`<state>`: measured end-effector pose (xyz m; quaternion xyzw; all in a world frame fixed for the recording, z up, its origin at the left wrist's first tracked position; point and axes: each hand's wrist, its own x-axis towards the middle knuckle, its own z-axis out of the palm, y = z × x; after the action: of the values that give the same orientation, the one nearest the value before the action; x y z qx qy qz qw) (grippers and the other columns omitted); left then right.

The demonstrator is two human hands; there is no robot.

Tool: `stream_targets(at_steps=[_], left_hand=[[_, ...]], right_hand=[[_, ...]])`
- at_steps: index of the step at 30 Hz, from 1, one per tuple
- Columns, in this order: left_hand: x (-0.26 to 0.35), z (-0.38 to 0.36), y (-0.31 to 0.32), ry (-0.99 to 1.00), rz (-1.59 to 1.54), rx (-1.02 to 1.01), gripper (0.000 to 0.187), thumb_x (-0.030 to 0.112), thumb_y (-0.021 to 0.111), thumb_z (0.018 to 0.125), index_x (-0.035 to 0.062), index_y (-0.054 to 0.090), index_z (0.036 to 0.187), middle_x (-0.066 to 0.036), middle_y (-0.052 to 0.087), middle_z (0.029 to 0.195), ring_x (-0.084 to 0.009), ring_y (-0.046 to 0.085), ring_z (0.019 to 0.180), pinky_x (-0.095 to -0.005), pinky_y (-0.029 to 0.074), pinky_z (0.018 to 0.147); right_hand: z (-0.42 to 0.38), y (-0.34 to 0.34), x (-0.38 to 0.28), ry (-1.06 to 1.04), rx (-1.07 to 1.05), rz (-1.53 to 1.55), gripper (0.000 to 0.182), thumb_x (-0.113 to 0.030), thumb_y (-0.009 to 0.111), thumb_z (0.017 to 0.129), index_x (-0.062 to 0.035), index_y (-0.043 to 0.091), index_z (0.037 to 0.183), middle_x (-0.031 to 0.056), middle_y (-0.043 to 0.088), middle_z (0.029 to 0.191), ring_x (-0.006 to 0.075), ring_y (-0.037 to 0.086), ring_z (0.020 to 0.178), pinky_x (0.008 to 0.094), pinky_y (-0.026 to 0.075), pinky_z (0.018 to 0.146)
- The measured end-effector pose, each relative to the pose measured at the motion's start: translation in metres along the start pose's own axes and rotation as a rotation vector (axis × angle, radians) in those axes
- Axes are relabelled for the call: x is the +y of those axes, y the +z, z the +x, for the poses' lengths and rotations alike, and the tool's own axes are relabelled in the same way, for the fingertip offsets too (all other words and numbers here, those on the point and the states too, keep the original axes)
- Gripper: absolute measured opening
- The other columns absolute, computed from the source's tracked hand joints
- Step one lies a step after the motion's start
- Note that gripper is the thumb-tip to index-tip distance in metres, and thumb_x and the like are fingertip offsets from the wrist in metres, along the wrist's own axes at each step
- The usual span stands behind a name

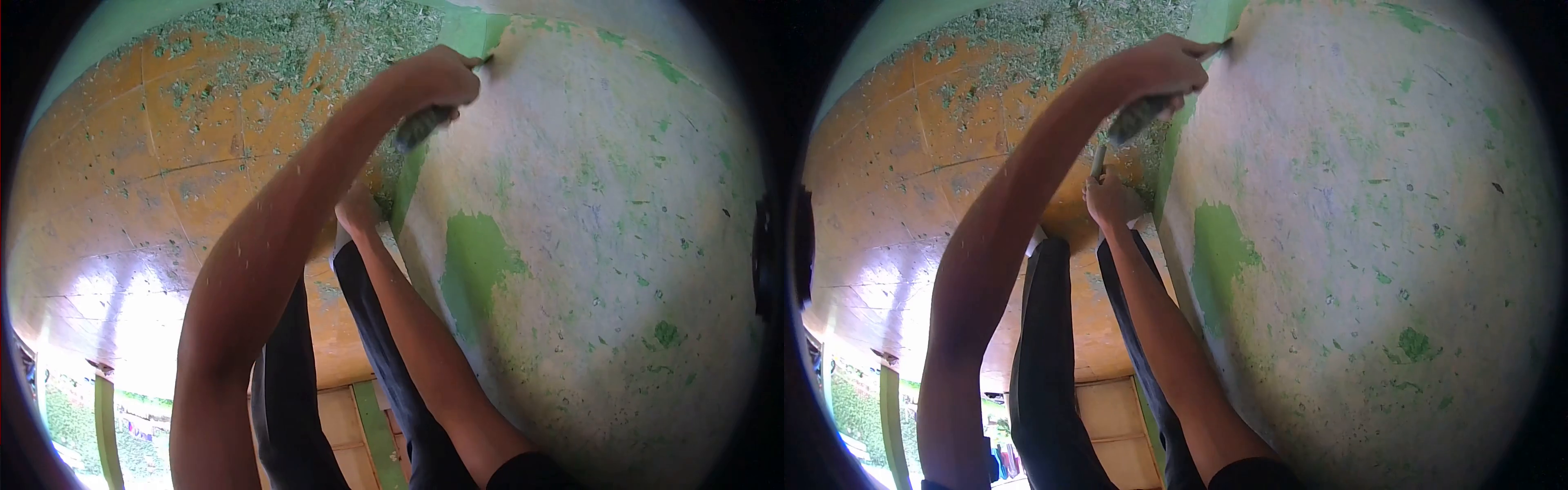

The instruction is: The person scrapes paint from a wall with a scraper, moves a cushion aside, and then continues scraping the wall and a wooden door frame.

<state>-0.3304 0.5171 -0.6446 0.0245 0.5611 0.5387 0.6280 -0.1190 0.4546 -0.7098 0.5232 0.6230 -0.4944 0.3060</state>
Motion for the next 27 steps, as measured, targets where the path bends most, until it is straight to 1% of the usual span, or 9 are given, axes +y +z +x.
stream_targets(at_steps=[3,7,11,14,16,18,22,25,27], left_hand=[[0.002,0.02,-0.005,-0.148,-0.014,0.003,0.062,0.003,0.052,0.078,0.0081,0.045,0.14,-0.002,0.045,0.064,-0.0114,0.047,0.05,-0.0281,0.044,0.045],[0.009,-0.018,0.002,-0.043,-0.091,-0.109,0.064,0.002,0.051,0.077,0.0069,0.043,0.141,-0.001,0.044,0.065,-0.0084,0.043,0.049,-0.0265,0.042,0.044],[0.0,0.01,-0.015,-0.069,-0.044,-0.175,0.064,0.003,0.052,0.077,0.004,0.043,0.14,-0.003,0.049,0.067,-0.0102,0.047,0.049,-0.0275,0.044,0.045],[0.015,-0.005,0.005,-0.068,0.081,-0.077,0.064,0.003,0.053,0.078,0.0026,0.041,0.141,-0.005,0.053,0.069,-0.0114,0.051,0.051,-0.0282,0.046,0.046],[0.015,-0.01,0.013,-0.05,-0.054,-0.113,0.064,0.002,0.055,0.078,-0.0005,0.04,0.14,-0.007,0.054,0.067,-0.0126,0.052,0.051,-0.0298,0.047,0.046],[-0.003,0.016,0.002,-0.076,-0.057,-0.027,0.062,0.002,0.056,0.078,-0.0025,0.041,0.138,-0.008,0.054,0.066,-0.0135,0.052,0.052,-0.0317,0.048,0.046],[-0.003,0.006,0.0,-0.085,-0.034,-0.104,0.06,0.003,0.058,0.08,0.0001,0.043,0.138,-0.007,0.054,0.067,-0.0126,0.05,0.049,-0.0308,0.046,0.042],[-0.007,-0.005,0.007,-0.086,-0.107,-0.091,0.062,0.004,0.059,0.079,0.0029,0.043,0.139,-0.005,0.053,0.067,-0.0112,0.048,0.048,-0.0285,0.045,0.041],[-0.013,0.007,-0.003,-0.115,-0.135,-0.118,0.063,0.004,0.059,0.078,0.0036,0.043,0.139,-0.004,0.052,0.068,-0.0101,0.048,0.049,-0.027,0.045,0.042]], right_hand=[[0.008,0.005,0.011,-0.025,-0.029,0.125,0.017,-0.01,0.054,0.089,0.0006,0.05,0.102,0.0106,0.062,0.075,0.0178,0.064,0.061,0.0323,0.049,0.055],[0.007,-0.001,0.004,-0.008,0.006,0.005,0.018,-0.01,0.055,0.088,0.0003,0.051,0.102,0.0112,0.062,0.075,0.0193,0.064,0.062,0.0334,0.049,0.057],[0.029,0.015,0.047,-0.005,-0.04,0.148,0.016,-0.011,0.055,0.088,-0.0007,0.052,0.099,0.0107,0.063,0.072,0.0197,0.064,0.062,0.0345,0.05,0.059],[0.013,0.016,0.031,-0.059,-0.005,0.098,0.014,-0.012,0.055,0.088,-0.0012,0.052,0.097,0.01,0.063,0.071,0.0192,0.064,0.062,0.0347,0.049,0.058],[0.011,0.01,0.032,-0.087,0.063,0.028,0.014,-0.012,0.055,0.088,-0.0014,0.052,0.096,0.0098,0.063,0.071,0.0189,0.064,0.062,0.0347,0.049,0.057],[0.019,0.021,0.043,-0.016,-0.037,0.161,0.014,-0.012,0.054,0.088,-0.0009,0.052,0.096,0.0096,0.063,0.071,0.0188,0.064,0.061,0.0347,0.049,0.056],[0.03,0.022,0.055,0.012,-0.103,0.362,0.014,-0.011,0.054,0.087,-0.0001,0.051,0.095,0.0103,0.062,0.07,0.0186,0.063,0.06,0.0335,0.049,0.055],[0.019,0.016,0.036,-0.087,-0.06,0.054,0.013,-0.01,0.054,0.087,0.0007,0.051,0.094,0.0112,0.062,0.069,0.0186,0.063,0.059,0.0322,0.049,0.054],[0.018,0.021,0.038,-0.007,-0.044,0.252,0.012,-0.01,0.053,0.088,0.0007,0.052,0.092,0.0114,0.061,0.067,0.0185,0.064,0.059,0.0322,0.049,0.054]])
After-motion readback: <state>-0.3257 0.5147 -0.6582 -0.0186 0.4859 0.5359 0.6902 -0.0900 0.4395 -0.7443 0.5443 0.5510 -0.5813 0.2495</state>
